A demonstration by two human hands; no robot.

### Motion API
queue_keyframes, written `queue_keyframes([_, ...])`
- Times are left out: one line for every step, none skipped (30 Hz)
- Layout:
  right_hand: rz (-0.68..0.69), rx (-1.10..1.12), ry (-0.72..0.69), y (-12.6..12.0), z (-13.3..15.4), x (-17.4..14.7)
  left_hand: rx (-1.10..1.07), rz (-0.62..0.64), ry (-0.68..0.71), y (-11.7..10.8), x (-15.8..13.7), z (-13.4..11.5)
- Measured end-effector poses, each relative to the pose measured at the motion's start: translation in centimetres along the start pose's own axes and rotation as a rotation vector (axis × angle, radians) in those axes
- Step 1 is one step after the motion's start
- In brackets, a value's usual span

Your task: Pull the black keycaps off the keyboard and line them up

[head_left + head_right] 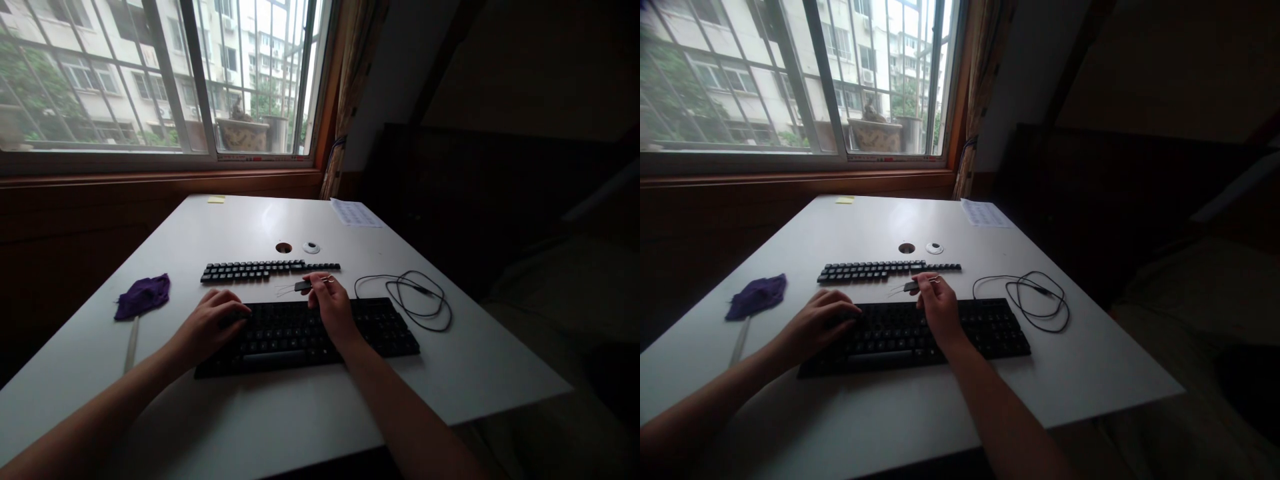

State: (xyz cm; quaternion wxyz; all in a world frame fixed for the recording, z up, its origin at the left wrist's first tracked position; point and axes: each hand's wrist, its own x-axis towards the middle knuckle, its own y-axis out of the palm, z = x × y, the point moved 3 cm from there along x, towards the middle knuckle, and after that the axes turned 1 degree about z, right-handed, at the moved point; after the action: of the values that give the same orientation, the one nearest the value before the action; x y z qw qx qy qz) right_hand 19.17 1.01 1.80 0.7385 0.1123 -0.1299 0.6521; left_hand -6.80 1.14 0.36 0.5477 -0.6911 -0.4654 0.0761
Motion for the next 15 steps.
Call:
queue_keyframes([-0.014, -0.023, -0.012, -0.1, 0.0, 0.1, 0.007, 0.002, 0.000, 0.1, 0.0, 0.1])
queue_keyframes([-0.027, -0.044, -0.023, -0.3, 0.1, 0.1, 0.012, 0.004, 0.000, 0.2, -0.1, 0.1])
queue_keyframes([-0.039, -0.060, -0.031, -0.4, 0.1, 0.1, 0.014, 0.007, 0.000, 0.3, -0.1, 0.2])
queue_keyframes([-0.047, -0.070, -0.037, -0.5, 0.2, 0.1, 0.014, 0.009, 0.000, 0.4, -0.1, 0.3])
queue_keyframes([-0.053, -0.078, -0.044, -0.6, 0.3, 0.1, 0.013, 0.008, 0.000, 0.4, -0.1, 0.3])
queue_keyframes([-0.058, -0.090, -0.053, -0.7, 0.4, 0.1, 0.012, 0.005, -0.002, 0.4, -0.1, 0.3])
queue_keyframes([-0.065, -0.111, -0.066, -0.8, 0.4, 0.1, 0.011, 0.002, -0.004, 0.4, -0.1, 0.3])
queue_keyframes([-0.076, -0.137, -0.082, -0.9, 0.5, 0.1, 0.008, 0.000, -0.005, 0.5, 0.0, 0.3])
queue_keyframes([-0.089, -0.165, -0.097, -1.1, 0.6, 0.1, 0.004, -0.001, -0.006, 0.5, 0.0, 0.3])
queue_keyframes([-0.106, -0.192, -0.115, -1.2, 0.6, 0.1, -0.004, -0.002, -0.007, 0.5, 0.0, 0.3])
queue_keyframes([-0.125, -0.214, -0.133, -1.4, 0.7, 0.2, -0.016, -0.002, -0.008, 0.5, 0.0, 0.3])
queue_keyframes([-0.144, -0.228, -0.151, -1.5, 0.7, 0.2, -0.034, -0.004, -0.011, 0.4, 0.0, 0.2])
queue_keyframes([-0.161, -0.240, -0.170, -1.7, 0.7, 0.3, -0.057, -0.008, -0.018, 0.3, 0.1, 0.2])
queue_keyframes([-0.174, -0.251, -0.187, -1.9, 0.6, 0.4, -0.084, -0.015, -0.032, 0.2, 0.1, 0.1])
queue_keyframes([-0.185, -0.263, -0.200, -2.1, 0.6, 0.5, -0.115, -0.024, -0.054, 0.1, 0.1, 0.1])
